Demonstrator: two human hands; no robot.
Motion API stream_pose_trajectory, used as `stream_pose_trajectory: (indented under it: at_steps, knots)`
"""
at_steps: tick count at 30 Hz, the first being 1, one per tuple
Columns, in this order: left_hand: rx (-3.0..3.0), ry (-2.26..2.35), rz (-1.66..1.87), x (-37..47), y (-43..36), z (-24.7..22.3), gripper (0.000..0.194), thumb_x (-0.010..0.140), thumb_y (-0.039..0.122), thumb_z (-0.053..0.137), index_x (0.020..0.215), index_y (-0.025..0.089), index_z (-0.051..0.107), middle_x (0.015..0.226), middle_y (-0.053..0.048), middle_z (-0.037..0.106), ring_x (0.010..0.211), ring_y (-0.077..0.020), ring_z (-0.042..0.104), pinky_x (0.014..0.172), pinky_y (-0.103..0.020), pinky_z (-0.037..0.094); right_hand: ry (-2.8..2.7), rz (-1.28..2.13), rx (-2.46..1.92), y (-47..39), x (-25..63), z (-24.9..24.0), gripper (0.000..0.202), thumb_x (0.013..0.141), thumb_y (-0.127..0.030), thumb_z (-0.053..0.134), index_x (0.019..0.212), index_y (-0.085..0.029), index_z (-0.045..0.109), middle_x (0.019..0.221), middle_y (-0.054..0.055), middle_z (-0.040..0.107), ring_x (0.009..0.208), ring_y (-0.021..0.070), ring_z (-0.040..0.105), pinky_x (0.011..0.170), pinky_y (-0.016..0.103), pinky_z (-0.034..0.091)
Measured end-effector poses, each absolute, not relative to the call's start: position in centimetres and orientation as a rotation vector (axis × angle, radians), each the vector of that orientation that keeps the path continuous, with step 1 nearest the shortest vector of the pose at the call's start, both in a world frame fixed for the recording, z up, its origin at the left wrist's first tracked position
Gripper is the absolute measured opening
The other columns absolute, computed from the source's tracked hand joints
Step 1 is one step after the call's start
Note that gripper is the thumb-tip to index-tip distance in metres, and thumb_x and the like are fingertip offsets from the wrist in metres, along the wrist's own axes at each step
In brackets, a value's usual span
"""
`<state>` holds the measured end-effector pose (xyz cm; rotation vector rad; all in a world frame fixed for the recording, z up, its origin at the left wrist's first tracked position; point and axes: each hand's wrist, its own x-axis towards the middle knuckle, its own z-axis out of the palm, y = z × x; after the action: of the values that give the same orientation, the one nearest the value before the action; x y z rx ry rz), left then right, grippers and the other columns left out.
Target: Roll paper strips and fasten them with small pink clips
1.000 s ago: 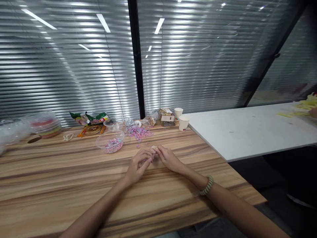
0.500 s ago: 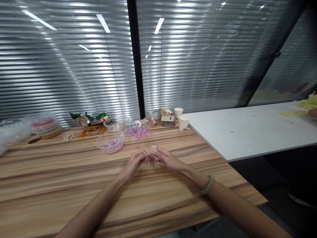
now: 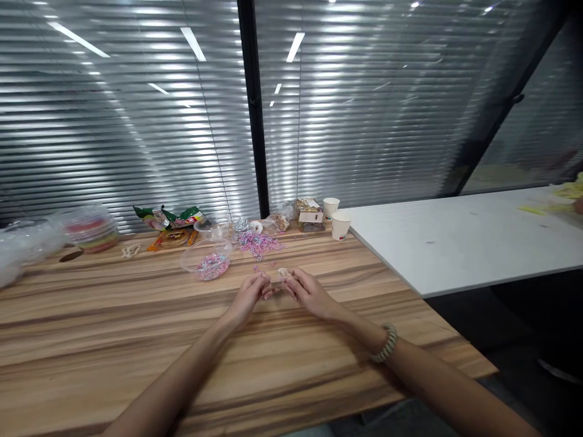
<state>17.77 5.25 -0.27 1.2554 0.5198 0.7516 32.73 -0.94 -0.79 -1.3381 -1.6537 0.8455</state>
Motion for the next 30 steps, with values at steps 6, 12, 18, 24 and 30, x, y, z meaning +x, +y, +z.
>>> stream_pose_trajectory:
  at_steps: [6, 12, 18, 24, 30]
  knots:
    - [0.857, 0.527, 0.671, 18.0, 4.4, 0.2, 0.013, 0.073, 0.019, 0.052, 0.065, 0.011, 0.044, 0.056, 0.003, 0.039, 0.049, -0.0036, 0.038, 0.075, -0.026, 0.042, -2.040, 0.023, -1.425, -0.2, 34.1, -2.5, 0.037, 0.077, -0.038, 0.022, 0.091, -0.019, 0.051, 0.092, -0.003, 0.052, 0.078, -0.0085, 0.038, 0.070, 0.006, 0.022]
    - [0.837, 0.452, 0.639, 17.6, 4.7, 0.1, 0.019, 0.079, 0.028, 0.048, 0.088, 0.012, 0.053, 0.080, -0.005, 0.052, 0.070, -0.0088, 0.051, 0.077, -0.026, 0.043, -2.089, -0.466, -1.396, 0.3, 35.3, -3.2, 0.028, 0.076, -0.031, 0.029, 0.091, -0.025, 0.052, 0.084, -0.005, 0.053, 0.077, -0.0077, 0.036, 0.069, 0.009, 0.016]
    - [1.002, 0.412, 0.572, 17.5, 4.3, 0.0, 0.029, 0.080, 0.038, 0.044, 0.100, 0.018, 0.050, 0.109, -0.006, 0.046, 0.078, -0.0128, 0.055, 0.081, -0.033, 0.042, -2.125, -0.557, -1.447, 0.0, 35.3, -2.9, 0.029, 0.077, -0.031, 0.027, 0.094, -0.026, 0.051, 0.080, -0.004, 0.053, 0.072, -0.0079, 0.033, 0.067, 0.012, 0.011]
    - [1.074, 0.433, 0.521, 17.6, 4.3, -0.5, 0.029, 0.080, 0.043, 0.040, 0.101, 0.023, 0.045, 0.109, -0.004, 0.045, 0.077, -0.0134, 0.056, 0.083, -0.039, 0.041, -2.188, -0.634, -1.389, -0.3, 35.0, -2.4, 0.029, 0.077, -0.030, 0.028, 0.097, -0.026, 0.049, 0.085, -0.004, 0.053, 0.075, -0.0076, 0.035, 0.068, 0.013, 0.012]
    - [1.102, 0.455, 0.514, 17.5, 4.7, -0.9, 0.033, 0.080, 0.048, 0.037, 0.099, 0.022, 0.043, 0.103, -0.004, 0.049, 0.078, -0.0146, 0.057, 0.086, -0.041, 0.038, -2.186, -0.624, -1.352, -0.3, 34.9, -2.6, 0.028, 0.076, -0.029, 0.030, 0.095, -0.025, 0.050, 0.081, -0.004, 0.053, 0.073, -0.0079, 0.035, 0.067, 0.012, 0.011]
